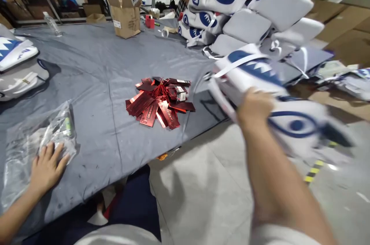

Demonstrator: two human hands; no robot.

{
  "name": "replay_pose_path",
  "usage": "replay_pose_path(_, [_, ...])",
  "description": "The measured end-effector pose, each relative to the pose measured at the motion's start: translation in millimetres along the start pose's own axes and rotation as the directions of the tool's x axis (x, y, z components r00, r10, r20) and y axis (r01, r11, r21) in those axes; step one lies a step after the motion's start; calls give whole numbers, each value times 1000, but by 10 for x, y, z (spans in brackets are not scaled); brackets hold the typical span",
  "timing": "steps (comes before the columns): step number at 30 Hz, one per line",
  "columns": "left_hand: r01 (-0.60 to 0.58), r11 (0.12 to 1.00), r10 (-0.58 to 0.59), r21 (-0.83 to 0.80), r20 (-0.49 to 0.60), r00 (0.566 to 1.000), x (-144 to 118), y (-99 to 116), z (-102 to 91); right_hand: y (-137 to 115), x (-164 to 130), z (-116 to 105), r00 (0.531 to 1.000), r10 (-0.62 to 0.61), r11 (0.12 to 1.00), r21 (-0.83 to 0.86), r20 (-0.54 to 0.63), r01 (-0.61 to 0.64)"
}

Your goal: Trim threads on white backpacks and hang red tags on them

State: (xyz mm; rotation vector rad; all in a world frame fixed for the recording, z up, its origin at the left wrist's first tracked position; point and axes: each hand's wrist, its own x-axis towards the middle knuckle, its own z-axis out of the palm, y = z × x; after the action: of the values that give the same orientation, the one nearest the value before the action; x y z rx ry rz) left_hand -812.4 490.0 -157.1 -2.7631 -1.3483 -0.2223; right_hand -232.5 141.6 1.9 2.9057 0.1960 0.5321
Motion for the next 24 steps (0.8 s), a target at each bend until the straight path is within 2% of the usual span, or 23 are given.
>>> replay_pose_path(2, [25, 1000, -25, -2, 17, 1000, -99, 9, 0, -423, -95, 288, 978, -205, 979, 14, 44, 205])
replay_pose_path(4, [34, 999, -34, -6, 32, 999, -138, 33, 1, -810, -273, 553, 917, -390, 921, 43, 79, 388])
replay_pose_path(6, [39, 999, -38, -8, 30, 999, -142, 65, -9, -1086, -440, 724, 862, -499, 867, 59, 89, 495])
replay_pose_path(8, [46, 999, -46, -12, 21, 999, -131, 100, -35, -1269, -545, 760, 818, -569, 823, 58, 90, 566])
replay_pose_path(12, [62, 998, -61, -22, 33, 998, -106, 154, -91, -1687, -693, 522, 745, -661, 750, 59, 90, 659])
replay_pose_path(16, [46, 999, -45, -28, 27, 999, -104, 174, -100, -2332, -957, 150, 698, -715, 698, 95, 44, 710])
replay_pose_path(18, [42, 999, -42, -31, 20, 999, -102, 173, -91, -2623, -1062, -44, 706, -709, 702, 109, 3, 704])
replay_pose_path(20, [47, 998, -47, -39, 10, 999, -99, 172, -83, -2803, -1095, -226, 727, -686, 719, 118, -33, 685])
replay_pose_path(22, [49, 998, -49, -51, 4, 999, -97, 175, -79, -2833, -1045, -373, 752, -657, 744, 116, -56, 658])
replay_pose_path(24, [49, 997, -49, -62, 3, 999, -97, 182, -79, -2713, -920, -475, 788, -612, 780, 112, -68, 615])
